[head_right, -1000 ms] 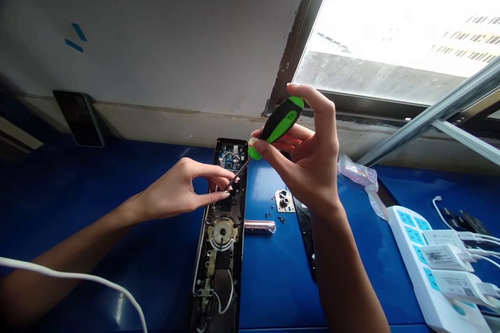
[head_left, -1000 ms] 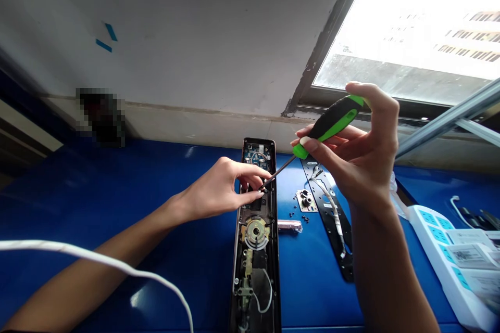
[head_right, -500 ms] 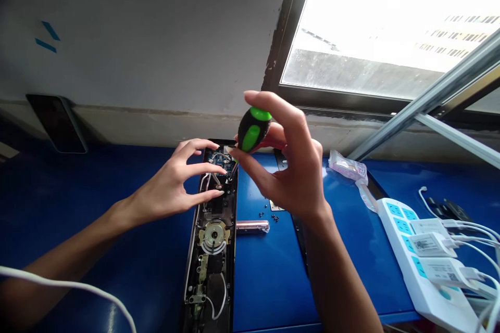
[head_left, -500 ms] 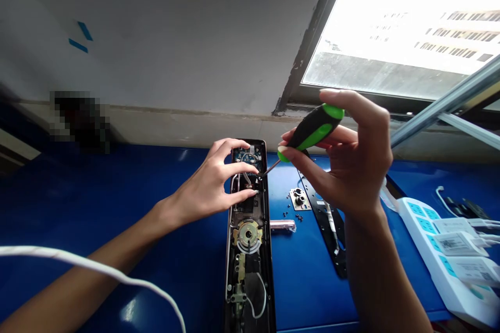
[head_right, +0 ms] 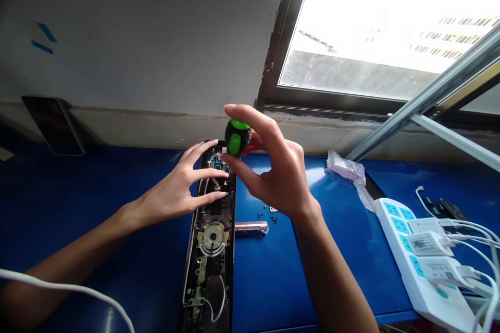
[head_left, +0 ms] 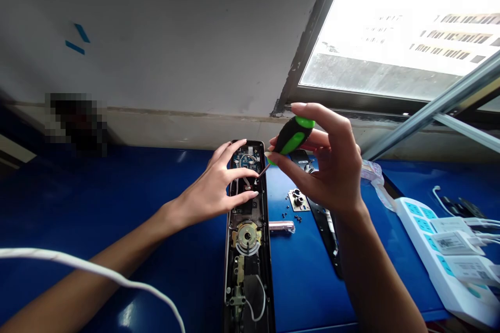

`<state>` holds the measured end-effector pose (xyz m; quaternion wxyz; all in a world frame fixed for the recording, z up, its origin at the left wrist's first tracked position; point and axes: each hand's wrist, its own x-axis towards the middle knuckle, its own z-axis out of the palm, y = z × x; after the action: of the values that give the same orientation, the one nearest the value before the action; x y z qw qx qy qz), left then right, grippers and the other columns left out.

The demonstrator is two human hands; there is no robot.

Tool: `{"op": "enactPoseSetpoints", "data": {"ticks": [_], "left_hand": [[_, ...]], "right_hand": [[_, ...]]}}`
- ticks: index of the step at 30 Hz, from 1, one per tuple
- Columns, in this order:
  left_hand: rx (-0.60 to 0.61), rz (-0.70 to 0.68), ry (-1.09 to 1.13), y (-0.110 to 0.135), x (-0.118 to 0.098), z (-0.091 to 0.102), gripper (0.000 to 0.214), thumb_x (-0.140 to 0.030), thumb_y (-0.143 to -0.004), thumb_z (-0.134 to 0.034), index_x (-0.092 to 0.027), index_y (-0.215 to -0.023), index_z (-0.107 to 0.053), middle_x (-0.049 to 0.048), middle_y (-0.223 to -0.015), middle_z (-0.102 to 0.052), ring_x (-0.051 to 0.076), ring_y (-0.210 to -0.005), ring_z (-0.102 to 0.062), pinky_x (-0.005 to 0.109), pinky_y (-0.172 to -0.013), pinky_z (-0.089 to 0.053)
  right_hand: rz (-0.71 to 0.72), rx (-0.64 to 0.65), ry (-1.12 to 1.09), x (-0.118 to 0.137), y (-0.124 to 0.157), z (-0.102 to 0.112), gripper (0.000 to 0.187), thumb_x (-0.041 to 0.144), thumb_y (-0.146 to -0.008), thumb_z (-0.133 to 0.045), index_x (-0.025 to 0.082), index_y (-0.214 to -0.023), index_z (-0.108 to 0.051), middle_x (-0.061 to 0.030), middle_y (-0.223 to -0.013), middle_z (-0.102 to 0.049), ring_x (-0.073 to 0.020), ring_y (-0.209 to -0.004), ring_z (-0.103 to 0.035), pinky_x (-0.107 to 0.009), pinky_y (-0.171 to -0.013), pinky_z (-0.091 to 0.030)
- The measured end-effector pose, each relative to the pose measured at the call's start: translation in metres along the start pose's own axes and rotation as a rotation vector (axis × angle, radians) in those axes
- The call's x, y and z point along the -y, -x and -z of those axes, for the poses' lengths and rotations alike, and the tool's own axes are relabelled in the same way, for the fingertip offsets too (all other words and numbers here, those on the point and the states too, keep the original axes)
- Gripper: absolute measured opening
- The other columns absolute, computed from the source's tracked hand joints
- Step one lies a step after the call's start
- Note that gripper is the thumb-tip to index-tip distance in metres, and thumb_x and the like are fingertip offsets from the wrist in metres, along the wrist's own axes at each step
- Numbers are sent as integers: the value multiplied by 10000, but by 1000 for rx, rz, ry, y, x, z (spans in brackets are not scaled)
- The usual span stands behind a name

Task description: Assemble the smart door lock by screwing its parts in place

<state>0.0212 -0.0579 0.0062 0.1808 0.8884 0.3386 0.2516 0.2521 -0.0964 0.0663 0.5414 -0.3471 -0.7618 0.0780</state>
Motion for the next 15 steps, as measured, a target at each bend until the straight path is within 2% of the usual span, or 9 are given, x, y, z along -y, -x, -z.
{"op": "enactPoseSetpoints", "data": {"ticks": [9,13,15], "left_hand": [[5,2,3,1,-1,-2,356,-450,-944,-755,-304,-1268,-778,71,-1772,-181,446,-1636,-133,703,-1289,-270],[20,28,45,0,-2,0,377,-460,-941,-756,-293,-1279,-772,70,-1776,-163,421,-1638,-177,639,-1316,-266],[35,51,89,0,-3,1,399,-477,-940,-752,-299,-1297,-758,54,-1785,-133,400,-1634,-222,590,-1324,-283]], "right_hand": [[45,-2,18,-2,2,-2,676,174,-866,-791,400,-1452,-540,-4,-1427,-687,-227,-968,-789,-423,-857,-725],[127,1,33,-7,2,-3,754,176,-831,-852,416,-1476,-544,-3,-1436,-684,-240,-1007,-784,-405,-806,-711],[142,-1,8,-9,1,-3,710,188,-876,-811,382,-1503,-540,-29,-1439,-690,-263,-1067,-779,-422,-821,-706]]}}
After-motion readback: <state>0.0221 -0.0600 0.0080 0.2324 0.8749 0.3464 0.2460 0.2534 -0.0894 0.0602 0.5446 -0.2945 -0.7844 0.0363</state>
